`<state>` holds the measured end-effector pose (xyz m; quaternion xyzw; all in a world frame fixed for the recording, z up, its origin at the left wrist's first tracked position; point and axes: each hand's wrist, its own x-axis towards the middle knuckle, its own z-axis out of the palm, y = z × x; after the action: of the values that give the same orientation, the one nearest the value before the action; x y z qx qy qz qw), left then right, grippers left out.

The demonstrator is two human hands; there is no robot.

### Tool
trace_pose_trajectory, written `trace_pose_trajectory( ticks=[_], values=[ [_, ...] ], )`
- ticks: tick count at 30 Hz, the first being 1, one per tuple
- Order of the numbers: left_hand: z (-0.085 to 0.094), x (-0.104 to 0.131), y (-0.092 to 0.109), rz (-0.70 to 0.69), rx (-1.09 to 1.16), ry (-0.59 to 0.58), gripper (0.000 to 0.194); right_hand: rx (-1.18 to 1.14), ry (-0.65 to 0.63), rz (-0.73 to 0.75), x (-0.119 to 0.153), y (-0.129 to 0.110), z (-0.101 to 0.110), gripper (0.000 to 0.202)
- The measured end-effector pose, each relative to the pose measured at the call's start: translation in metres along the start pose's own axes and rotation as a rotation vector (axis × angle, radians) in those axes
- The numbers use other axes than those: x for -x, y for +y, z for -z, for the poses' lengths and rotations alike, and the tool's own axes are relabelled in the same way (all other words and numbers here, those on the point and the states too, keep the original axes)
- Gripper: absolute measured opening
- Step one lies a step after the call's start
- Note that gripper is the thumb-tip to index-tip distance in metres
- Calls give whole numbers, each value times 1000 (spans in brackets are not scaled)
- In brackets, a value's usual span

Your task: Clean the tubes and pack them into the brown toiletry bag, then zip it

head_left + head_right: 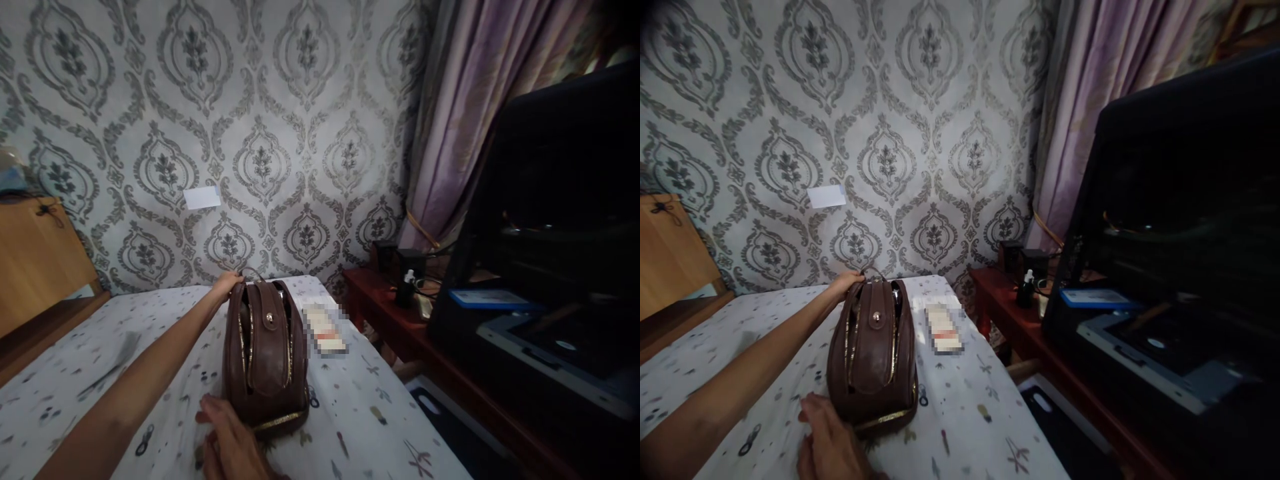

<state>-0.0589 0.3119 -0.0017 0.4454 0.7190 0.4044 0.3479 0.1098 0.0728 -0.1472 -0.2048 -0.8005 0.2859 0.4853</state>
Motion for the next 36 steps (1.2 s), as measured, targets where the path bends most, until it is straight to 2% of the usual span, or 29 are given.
trace_pose_trajectory(
  ticks=[6,12,15,17,19,23,24,27,31,36],
  values=[
    [1,1,12,6,44,-58,38,-27,-44,13,-1,-4,8,75],
    [1,9,17,10,-19,-38,38,69,-52,-3,0,-13,16,71],
    [3,13,21,-4,-99,-9,38,169,-7,190,-7,-22,33,60],
    [3,14,26,-18,-161,-8,38,212,104,433,-17,-30,54,53],
    [2,13,35,-30,-226,-35,37,257,241,451,-32,-36,80,49],
    [-5,4,54,-59,-360,-132,25,364,532,153,-58,-31,124,49],
    [-7,1,59,-68,-386,-161,23,385,552,85,-61,-25,129,49],
    [-17,-6,69,-98,-434,-262,19,378,521,-26,-66,-5,131,50],
    [-28,-11,70,-134,-475,-371,19,349,488,-44,-61,8,122,45],
    [-34,-17,64,-129,-526,-350,26,357,466,-20,-59,8,122,43]
  ],
)
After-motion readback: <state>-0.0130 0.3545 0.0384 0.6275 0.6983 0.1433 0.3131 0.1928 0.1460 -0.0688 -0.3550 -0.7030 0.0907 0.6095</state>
